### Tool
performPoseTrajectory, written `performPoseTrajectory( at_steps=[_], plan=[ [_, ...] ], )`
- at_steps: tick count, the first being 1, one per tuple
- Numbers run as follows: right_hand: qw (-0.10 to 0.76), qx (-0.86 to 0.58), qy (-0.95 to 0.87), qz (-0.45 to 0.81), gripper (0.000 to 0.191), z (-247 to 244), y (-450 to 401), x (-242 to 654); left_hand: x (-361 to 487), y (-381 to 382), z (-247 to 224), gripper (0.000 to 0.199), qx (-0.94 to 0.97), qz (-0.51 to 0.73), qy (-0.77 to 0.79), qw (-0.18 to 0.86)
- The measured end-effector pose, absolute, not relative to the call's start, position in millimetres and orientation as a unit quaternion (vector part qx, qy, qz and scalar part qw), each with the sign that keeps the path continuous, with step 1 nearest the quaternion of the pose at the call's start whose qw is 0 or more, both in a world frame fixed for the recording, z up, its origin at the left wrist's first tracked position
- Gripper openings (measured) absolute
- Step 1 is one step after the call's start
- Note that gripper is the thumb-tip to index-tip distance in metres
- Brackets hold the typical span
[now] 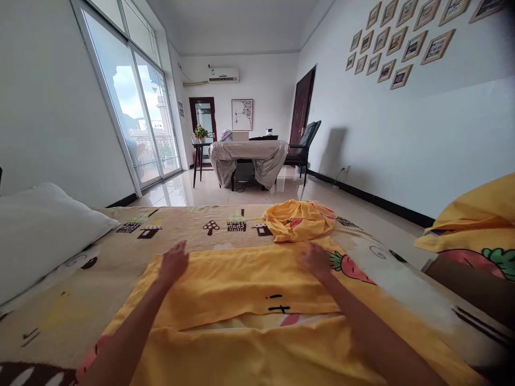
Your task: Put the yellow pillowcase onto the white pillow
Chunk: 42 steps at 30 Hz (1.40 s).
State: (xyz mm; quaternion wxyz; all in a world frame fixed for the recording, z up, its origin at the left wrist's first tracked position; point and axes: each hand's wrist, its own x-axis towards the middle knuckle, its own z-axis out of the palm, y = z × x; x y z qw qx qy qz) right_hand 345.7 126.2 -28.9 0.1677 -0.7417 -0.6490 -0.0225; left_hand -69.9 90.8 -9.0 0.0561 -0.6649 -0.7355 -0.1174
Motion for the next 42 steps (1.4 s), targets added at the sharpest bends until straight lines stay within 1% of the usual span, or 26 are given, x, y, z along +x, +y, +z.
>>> performPoseTrajectory(
  at_steps=[4, 7, 9, 12, 16, 19, 22, 25, 27, 28, 31, 35, 42],
  plan=[
    [0.155, -0.590, -0.791, 0.050, 0.046, -31, 95, 241, 15, 88, -26, 0.049, -0.781, -0.072, -0.620, -0.025],
    [0.140, -0.521, -0.838, 0.075, 0.047, -42, 76, 207, 39, 73, -41, 0.049, -0.798, -0.047, -0.599, -0.058],
    [0.127, -0.522, -0.840, 0.076, 0.049, -47, 72, 224, 19, 59, -46, 0.052, -0.778, -0.032, -0.625, -0.061],
    [0.106, -0.585, -0.801, 0.065, 0.051, -49, 71, 296, -47, 32, -45, 0.058, -0.704, -0.011, -0.709, -0.044],
    [0.092, -0.680, -0.727, 0.024, 0.052, -42, 55, 402, -124, -10, -31, 0.054, -0.617, 0.008, -0.787, -0.004],
    [0.083, -0.713, -0.696, 0.004, 0.048, -34, 42, 432, -132, -24, -17, 0.051, -0.599, 0.006, -0.800, 0.034],
    [0.083, -0.706, -0.703, -0.007, 0.043, -22, 45, 404, -96, -10, -2, 0.056, -0.621, -0.005, -0.782, 0.054],
    [0.096, -0.639, -0.763, 0.002, 0.038, -15, 57, 333, -32, 21, 2, 0.053, -0.674, -0.024, -0.738, 0.018],
    [0.107, -0.583, -0.805, 0.017, 0.039, -16, 61, 280, 16, 37, -4, 0.042, -0.718, -0.043, -0.694, -0.020],
    [0.112, -0.561, -0.820, 0.026, 0.039, -20, 61, 256, 37, 42, -10, 0.040, -0.734, -0.049, -0.677, -0.038],
    [0.117, -0.519, -0.844, 0.057, 0.033, -35, 58, 212, 80, 46, -32, 0.043, -0.759, -0.060, -0.643, -0.078],
    [0.136, -0.528, -0.835, 0.075, 0.039, -55, 63, 212, 84, 45, -53, 0.050, -0.738, -0.075, -0.665, -0.087],
    [0.119, -0.627, -0.763, 0.102, 0.062, -66, 89, 227, 73, 64, -58, 0.062, -0.681, -0.079, -0.723, -0.082]
  ],
)
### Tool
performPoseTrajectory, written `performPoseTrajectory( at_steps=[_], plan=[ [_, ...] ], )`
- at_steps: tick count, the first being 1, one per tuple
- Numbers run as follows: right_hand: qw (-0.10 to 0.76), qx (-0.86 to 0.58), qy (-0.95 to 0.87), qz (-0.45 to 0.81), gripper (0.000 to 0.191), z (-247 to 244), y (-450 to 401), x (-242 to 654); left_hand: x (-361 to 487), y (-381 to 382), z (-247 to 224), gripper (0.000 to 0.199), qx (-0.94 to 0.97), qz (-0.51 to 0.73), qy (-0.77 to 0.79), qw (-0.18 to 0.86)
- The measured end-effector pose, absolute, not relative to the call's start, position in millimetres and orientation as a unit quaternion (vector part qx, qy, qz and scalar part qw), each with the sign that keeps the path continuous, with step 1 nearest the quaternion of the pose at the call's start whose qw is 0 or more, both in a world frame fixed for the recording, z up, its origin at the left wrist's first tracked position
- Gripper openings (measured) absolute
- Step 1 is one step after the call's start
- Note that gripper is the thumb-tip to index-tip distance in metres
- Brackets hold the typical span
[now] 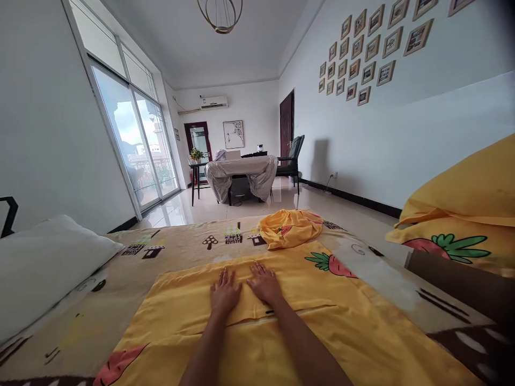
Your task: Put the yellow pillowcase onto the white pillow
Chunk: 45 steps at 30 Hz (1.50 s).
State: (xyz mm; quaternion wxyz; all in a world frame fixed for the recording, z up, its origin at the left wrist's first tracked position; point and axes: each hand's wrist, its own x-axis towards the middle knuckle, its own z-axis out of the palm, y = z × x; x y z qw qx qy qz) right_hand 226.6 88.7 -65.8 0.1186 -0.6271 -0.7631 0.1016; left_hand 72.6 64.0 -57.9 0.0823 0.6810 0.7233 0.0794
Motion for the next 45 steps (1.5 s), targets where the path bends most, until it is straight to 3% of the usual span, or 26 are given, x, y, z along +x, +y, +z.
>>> performPoseTrajectory(
  at_steps=[11, 19, 25, 31, 45],
  plan=[
    [0.115, -0.759, -0.639, 0.053, 0.066, -71, 110, 348, -40, 54, -48, 0.062, 0.534, 0.073, 0.840, 0.055],
    [0.135, -0.758, -0.636, 0.054, 0.057, -64, 110, 386, -49, 51, -33, 0.054, 0.607, 0.082, 0.787, 0.075],
    [0.191, -0.628, -0.750, 0.082, 0.051, -24, 94, 337, 28, 35, -5, 0.053, 0.757, 0.136, 0.637, 0.063],
    [0.168, -0.448, -0.864, 0.158, 0.044, -36, 51, 268, 74, 16, -34, 0.053, 0.864, 0.069, 0.481, 0.133],
    [0.083, -0.636, -0.761, 0.097, 0.057, -57, 100, 360, -9, 53, -50, 0.054, 0.688, 0.045, 0.715, 0.115]
  ],
)
